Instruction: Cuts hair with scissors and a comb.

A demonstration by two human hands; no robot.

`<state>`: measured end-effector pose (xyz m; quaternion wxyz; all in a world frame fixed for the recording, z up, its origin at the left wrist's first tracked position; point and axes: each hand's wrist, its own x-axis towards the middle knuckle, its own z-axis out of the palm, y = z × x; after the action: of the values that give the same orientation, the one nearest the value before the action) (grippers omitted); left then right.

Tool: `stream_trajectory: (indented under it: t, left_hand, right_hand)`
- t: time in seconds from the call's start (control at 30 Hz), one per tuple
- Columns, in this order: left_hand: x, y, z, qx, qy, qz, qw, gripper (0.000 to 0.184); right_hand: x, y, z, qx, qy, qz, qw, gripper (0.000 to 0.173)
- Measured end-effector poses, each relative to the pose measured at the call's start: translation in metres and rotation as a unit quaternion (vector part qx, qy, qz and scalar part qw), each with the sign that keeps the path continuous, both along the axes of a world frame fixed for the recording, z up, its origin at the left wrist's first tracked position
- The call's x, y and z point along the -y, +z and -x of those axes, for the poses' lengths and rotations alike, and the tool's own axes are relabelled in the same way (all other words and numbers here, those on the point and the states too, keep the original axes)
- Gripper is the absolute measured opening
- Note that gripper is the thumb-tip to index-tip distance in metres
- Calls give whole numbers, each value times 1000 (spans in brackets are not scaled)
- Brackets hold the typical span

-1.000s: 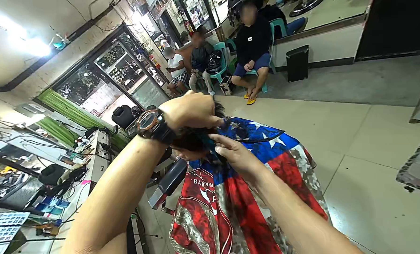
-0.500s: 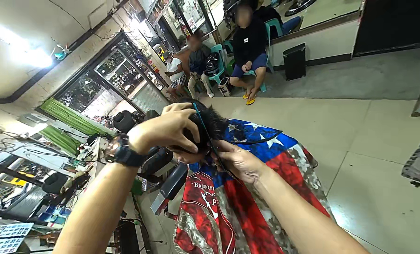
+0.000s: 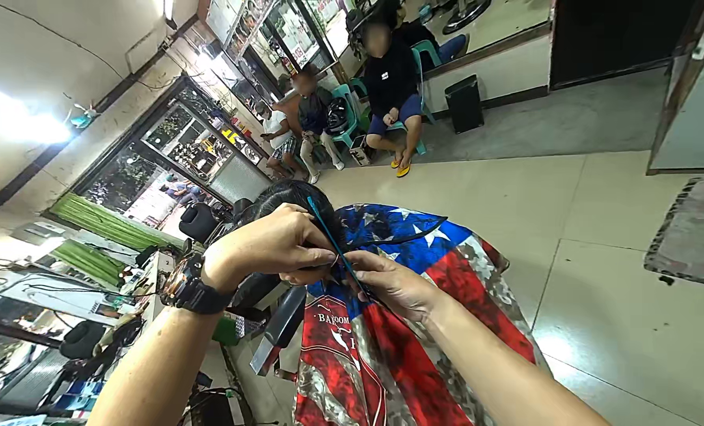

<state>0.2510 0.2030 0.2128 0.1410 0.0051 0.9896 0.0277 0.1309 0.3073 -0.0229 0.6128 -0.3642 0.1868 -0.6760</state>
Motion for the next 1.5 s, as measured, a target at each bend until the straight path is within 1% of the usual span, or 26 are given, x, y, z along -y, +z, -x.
stream_trajectory:
  t: [0.1,0.2,0.3,0.37,0.4,0.47,0.5,0.53,0.57,0.6,0.67,0.7,0.73,0.77,0.83,0.9,0.93,0.97,1.07,1.13,1.2,1.27,1.37,1.5]
  left_hand:
    - [-1,-4,4,6,8,12,1000,26]
    - [3,-8,5,12,-5,19,1000,33]
    - [2,-11,5,16,0,21,1000,36]
    - [0,-11,7,23,10,18,1000,36]
    - [-1,-11,8,26,16,17,999,35]
    - [-4,-9,9,32,37,26,998,36]
    - [-7,-7,9,35,51,34,998,41]
    - [-10,-6,9,37,66,40,996,48]
    - [-12,-6,9,31,81,37,996,53]
    - [-13,-7,8,15,91,24,995,54]
    - [-16,-8,7,-22,122,-9,992,45]
    - [-17,-8,7,-35,138,-17,990,40]
    - [-18,-9,6,-40,151,-18,988,38]
    - [-18,-9,5,-35,155,-12,987,39]
    - [-20,-9,4,-21,139,14,990,39]
    - [-23,-8,4,-22,114,36,993,38]
    - [-24,-8,4,-26,103,45,993,38]
    - [-25,-8,4,-26,95,56,994,38]
    - [-31,-9,6,-20,80,88,993,37]
    - [-34,-9,9,-23,68,102,992,36]
    - [-38,-9,12,-18,64,111,992,36]
    - [-39,-9,13,-14,61,114,992,36]
    - [-40,-10,13,-13,62,112,992,35]
    - [-43,-11,14,-10,61,109,992,35]
  right_hand:
    - [-4,-1,-1,5,8,5,1000,32]
    - [-6,-4,-2,4,12,19,1000,32]
    - [-9,-10,-4,14,23,16,1000,31]
    - [-12,-17,-5,48,31,26,998,32]
    - [-15,-20,-4,82,28,34,996,32]
    - [-20,-20,-2,149,0,44,988,29]
    - [-22,-18,-1,154,-26,47,987,28]
    - [-23,-15,-3,122,-63,48,989,28]
    - [-24,-10,-6,59,-103,53,991,31]
    - [-26,-3,-10,-17,-132,59,989,32]
    - [-31,10,-16,-140,-154,50,977,32]
    - [-34,12,-16,-165,-151,36,974,32]
    - [-37,13,-12,-159,-140,14,977,32]
    - [-41,11,-5,-124,-118,-16,985,33]
    - [-48,-2,15,19,-76,-55,995,35]
    - [-55,-21,34,122,-68,-46,989,39]
    - [-59,-30,40,148,-61,-41,986,38]
    - [-63,-35,45,144,-56,-40,987,37]
    - [-77,-39,46,25,-39,-45,998,17]
    - [-78,-43,44,-89,-48,-2,995,11]
    - [-75,-44,45,-186,-68,23,980,18]
    - [-74,-41,47,-239,-51,10,970,27]
    - [-71,-36,53,-284,16,43,958,38]
    - [-57,-22,53,-321,26,96,942,43]
